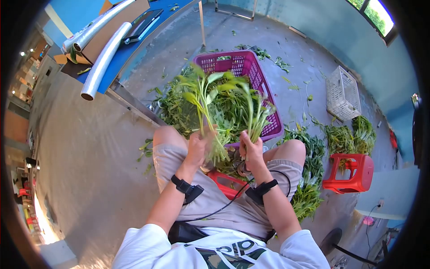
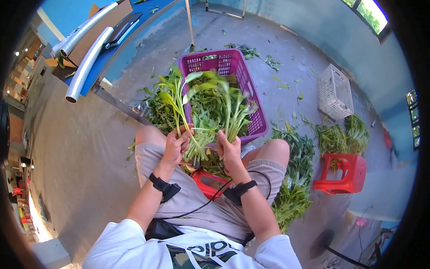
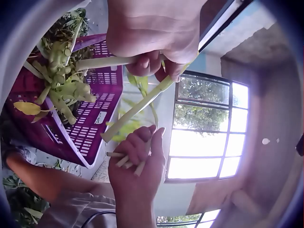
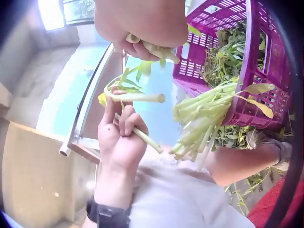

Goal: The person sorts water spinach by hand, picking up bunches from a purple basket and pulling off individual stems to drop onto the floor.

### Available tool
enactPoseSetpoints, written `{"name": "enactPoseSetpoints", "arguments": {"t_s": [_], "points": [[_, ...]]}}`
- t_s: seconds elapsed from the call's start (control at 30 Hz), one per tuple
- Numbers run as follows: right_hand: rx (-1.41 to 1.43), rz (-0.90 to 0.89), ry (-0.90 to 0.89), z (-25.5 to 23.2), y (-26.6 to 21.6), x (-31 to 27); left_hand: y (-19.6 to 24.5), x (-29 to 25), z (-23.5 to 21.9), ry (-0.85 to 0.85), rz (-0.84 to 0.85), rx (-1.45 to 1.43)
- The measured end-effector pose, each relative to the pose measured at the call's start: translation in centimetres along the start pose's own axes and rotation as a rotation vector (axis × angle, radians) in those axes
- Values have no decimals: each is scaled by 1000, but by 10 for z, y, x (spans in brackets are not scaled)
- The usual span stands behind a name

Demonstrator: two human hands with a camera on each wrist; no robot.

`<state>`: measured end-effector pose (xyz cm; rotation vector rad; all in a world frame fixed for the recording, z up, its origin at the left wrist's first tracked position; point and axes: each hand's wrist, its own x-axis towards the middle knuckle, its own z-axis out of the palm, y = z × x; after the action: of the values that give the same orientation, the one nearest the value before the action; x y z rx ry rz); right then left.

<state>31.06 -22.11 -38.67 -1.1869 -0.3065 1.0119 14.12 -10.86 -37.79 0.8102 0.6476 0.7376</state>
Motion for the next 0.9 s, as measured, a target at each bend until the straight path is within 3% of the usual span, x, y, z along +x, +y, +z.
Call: {"name": "enactPoseSetpoints", "arguments": {"t_s": [0.1, 0.23, 0.47, 0.7, 0.77, 0.9], "points": [[55, -70, 103, 5, 1, 7, 0, -2, -3, -99, -58, -44], [-12, 71, -42, -4, -4, 0, -8, -3, 0, -81, 4, 118], [-108, 22, -63, 5, -10, -7, -9, -6, 10, -116, -34, 261], [-201, 31, -200, 4, -10, -8, -20, -3, 12, -187, -3, 478], [-191, 54, -189, 4, -10, -8, -27, -1, 8, -151, 34, 454], [41, 84, -31, -2, -5, -6, -14, 1, 9, -8, 33, 48]]}}
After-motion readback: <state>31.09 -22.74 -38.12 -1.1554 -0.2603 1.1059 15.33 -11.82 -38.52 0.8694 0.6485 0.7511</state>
